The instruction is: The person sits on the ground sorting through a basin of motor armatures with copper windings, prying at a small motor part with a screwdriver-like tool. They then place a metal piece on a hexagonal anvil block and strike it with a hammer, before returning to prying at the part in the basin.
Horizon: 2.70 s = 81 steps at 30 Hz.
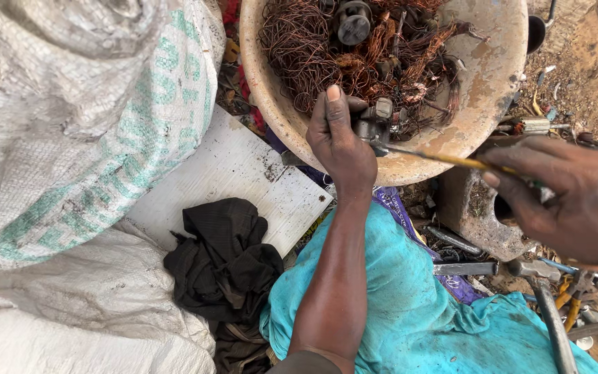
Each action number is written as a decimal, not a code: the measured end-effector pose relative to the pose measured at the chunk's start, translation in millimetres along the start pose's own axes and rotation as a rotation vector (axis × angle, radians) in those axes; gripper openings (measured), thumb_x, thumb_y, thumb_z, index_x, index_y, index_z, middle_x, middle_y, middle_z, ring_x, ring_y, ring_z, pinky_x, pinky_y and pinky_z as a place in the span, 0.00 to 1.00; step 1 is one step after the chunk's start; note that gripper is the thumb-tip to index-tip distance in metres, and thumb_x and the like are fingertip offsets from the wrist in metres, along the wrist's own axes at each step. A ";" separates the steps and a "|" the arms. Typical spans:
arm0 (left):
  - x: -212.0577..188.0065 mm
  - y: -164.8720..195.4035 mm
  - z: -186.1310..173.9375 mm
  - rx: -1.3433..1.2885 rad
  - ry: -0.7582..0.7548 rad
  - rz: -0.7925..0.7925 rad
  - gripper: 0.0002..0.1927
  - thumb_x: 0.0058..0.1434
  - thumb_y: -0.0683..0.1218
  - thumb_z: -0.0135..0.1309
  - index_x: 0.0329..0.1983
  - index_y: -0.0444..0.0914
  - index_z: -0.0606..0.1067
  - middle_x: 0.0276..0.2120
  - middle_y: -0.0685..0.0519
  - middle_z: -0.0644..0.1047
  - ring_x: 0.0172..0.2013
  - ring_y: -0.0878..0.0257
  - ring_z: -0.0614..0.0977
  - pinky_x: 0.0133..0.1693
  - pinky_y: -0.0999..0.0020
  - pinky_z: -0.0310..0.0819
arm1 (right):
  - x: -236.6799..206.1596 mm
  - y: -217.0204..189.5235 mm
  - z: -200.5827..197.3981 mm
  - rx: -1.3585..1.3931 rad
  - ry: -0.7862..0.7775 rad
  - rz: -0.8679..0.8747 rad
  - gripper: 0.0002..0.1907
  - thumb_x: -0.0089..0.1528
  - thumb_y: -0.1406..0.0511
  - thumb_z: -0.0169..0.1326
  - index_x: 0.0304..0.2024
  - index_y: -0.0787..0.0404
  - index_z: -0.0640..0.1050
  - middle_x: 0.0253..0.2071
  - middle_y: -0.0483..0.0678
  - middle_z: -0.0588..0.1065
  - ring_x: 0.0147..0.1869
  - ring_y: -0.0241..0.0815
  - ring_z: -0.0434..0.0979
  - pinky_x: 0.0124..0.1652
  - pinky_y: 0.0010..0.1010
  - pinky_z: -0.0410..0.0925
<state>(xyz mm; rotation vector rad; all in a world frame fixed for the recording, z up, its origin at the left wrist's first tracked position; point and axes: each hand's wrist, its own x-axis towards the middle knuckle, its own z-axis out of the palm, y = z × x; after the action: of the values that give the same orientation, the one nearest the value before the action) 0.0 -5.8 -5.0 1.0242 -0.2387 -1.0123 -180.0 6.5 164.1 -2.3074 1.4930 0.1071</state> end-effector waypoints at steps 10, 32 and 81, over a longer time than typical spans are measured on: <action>3.2 -3.7 0.6 -0.120 0.075 -0.217 0.22 0.74 0.58 0.46 0.31 0.38 0.73 0.30 0.51 0.74 0.32 0.62 0.76 0.39 0.63 0.74 | -20.2 -38.3 7.4 0.009 0.255 0.138 0.11 0.65 0.72 0.59 0.51 0.67 0.82 0.41 0.57 0.80 0.33 0.44 0.81 0.30 0.30 0.72; 3.1 -1.6 0.5 -0.259 0.008 -0.444 0.21 0.70 0.59 0.48 0.30 0.39 0.71 0.29 0.52 0.72 0.28 0.65 0.76 0.31 0.66 0.75 | 9.1 -2.7 -4.5 -0.221 0.077 -0.146 0.14 0.61 0.71 0.58 0.49 0.66 0.84 0.36 0.57 0.81 0.30 0.45 0.81 0.28 0.34 0.73; -9.1 -12.1 0.6 -0.066 -0.079 0.064 0.20 0.79 0.54 0.46 0.32 0.40 0.73 0.28 0.57 0.73 0.28 0.71 0.74 0.33 0.70 0.71 | 41.6 -9.5 64.2 0.408 0.172 0.578 0.29 0.67 0.43 0.54 0.28 0.60 0.84 0.17 0.44 0.73 0.19 0.31 0.68 0.20 0.27 0.60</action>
<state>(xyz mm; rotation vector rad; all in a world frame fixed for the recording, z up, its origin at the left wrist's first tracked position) -12.5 -0.6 -11.8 0.9127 -0.2990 -0.9972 -144.4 -2.7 96.3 -1.5552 2.0120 -0.2260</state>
